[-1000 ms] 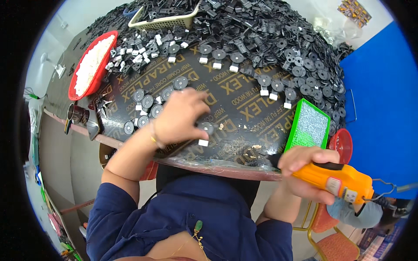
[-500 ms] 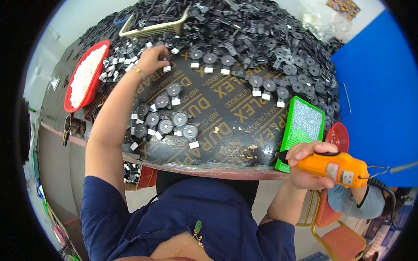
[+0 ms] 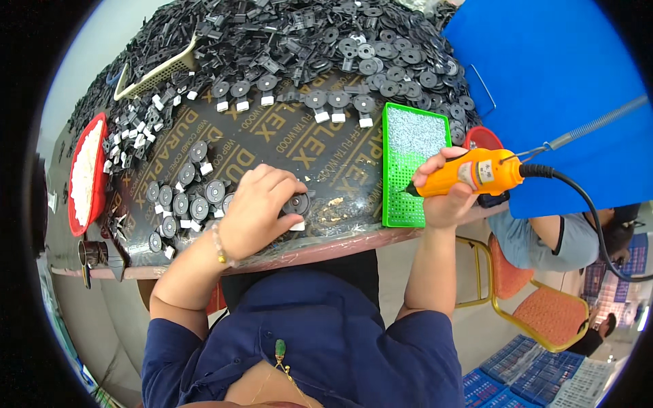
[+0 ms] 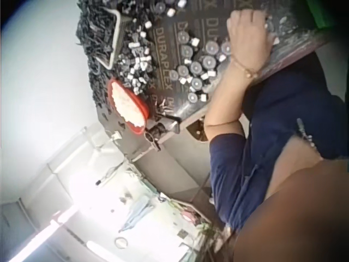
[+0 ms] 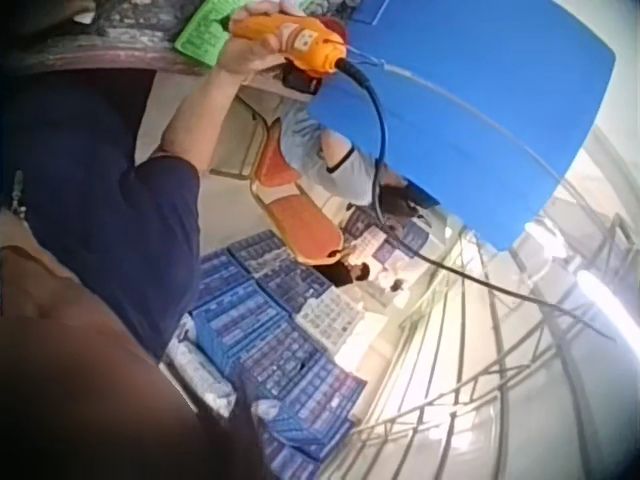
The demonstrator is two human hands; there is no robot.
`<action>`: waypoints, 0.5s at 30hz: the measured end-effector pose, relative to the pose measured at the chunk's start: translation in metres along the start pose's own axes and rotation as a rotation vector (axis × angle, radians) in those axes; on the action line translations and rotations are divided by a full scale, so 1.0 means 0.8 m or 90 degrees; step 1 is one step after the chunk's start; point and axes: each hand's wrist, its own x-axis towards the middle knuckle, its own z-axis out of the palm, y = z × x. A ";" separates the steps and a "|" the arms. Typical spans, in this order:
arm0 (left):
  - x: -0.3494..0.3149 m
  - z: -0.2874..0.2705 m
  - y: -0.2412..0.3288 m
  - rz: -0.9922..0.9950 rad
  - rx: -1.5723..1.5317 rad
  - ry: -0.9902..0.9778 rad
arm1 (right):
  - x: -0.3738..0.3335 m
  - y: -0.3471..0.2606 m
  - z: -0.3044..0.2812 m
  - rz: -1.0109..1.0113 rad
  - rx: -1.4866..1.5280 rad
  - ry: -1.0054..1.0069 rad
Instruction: Assembling small electronic speakers by connecting wires using a handheld electric tool at a factory workbench.
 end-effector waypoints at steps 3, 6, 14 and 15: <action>0.005 0.030 -0.010 -0.010 -0.021 -0.004 | 0.002 0.004 0.005 -0.010 0.030 0.024; 0.005 0.042 -0.017 -0.030 -0.036 -0.013 | 0.000 0.003 0.004 -0.008 0.036 0.018; 0.001 0.047 -0.017 -0.051 -0.048 0.054 | -0.001 0.004 0.001 0.000 0.030 0.001; 0.000 0.046 -0.020 -0.060 -0.035 0.054 | 0.000 0.004 0.000 0.000 0.016 -0.011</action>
